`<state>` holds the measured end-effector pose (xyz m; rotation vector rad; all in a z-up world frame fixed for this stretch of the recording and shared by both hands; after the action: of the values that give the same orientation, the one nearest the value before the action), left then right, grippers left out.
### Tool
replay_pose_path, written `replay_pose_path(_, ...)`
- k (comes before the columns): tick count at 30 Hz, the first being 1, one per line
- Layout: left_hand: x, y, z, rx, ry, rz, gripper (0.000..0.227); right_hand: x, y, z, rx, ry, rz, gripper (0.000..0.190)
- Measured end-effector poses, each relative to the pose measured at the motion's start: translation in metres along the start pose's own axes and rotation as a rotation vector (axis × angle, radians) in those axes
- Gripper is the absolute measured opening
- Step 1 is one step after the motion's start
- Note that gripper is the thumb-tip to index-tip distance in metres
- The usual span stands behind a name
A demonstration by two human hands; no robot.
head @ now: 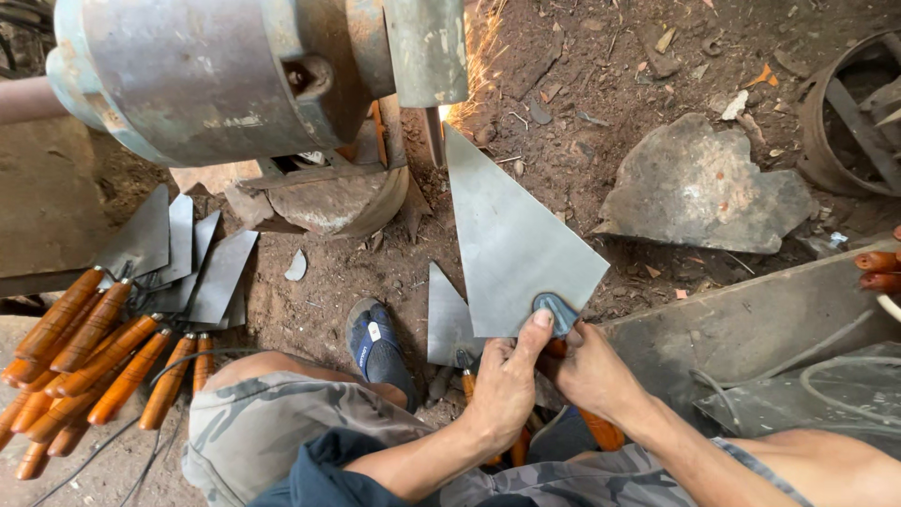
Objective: The person sharpens the edges of multiple metal trowels using a bench grinder. They hold each trowel by its wooden handle and press the blade against the spinning wheel, generating sparks. Finished trowels are placed on the ground to the left.
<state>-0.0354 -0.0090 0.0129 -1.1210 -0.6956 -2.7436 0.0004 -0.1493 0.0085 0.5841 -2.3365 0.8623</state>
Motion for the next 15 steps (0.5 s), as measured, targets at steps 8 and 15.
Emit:
replay_pose_path(8, -0.024, 0.002, 0.013, 0.002, 0.053, 0.117, 0.062, -0.021, -0.01, -0.019, -0.045, -0.167, 0.038, 0.025)
replay_pose_path(15, -0.026, 0.009, 0.026, 0.165, 0.217, -0.021, 0.055, -0.026, -0.014, -0.025, -0.079, -0.135, -0.002, 0.023)
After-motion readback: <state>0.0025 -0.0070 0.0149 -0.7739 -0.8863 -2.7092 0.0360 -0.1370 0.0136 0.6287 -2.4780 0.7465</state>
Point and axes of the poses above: each hand's wrist, its own x-axis away from the middle knuckle, its own y-axis out of the palm, z = x × y, the point moved 1 cm from there along -x, towards the middle knuckle, and after that the axes turned 6 degrees about x, right-handed, at the moved point
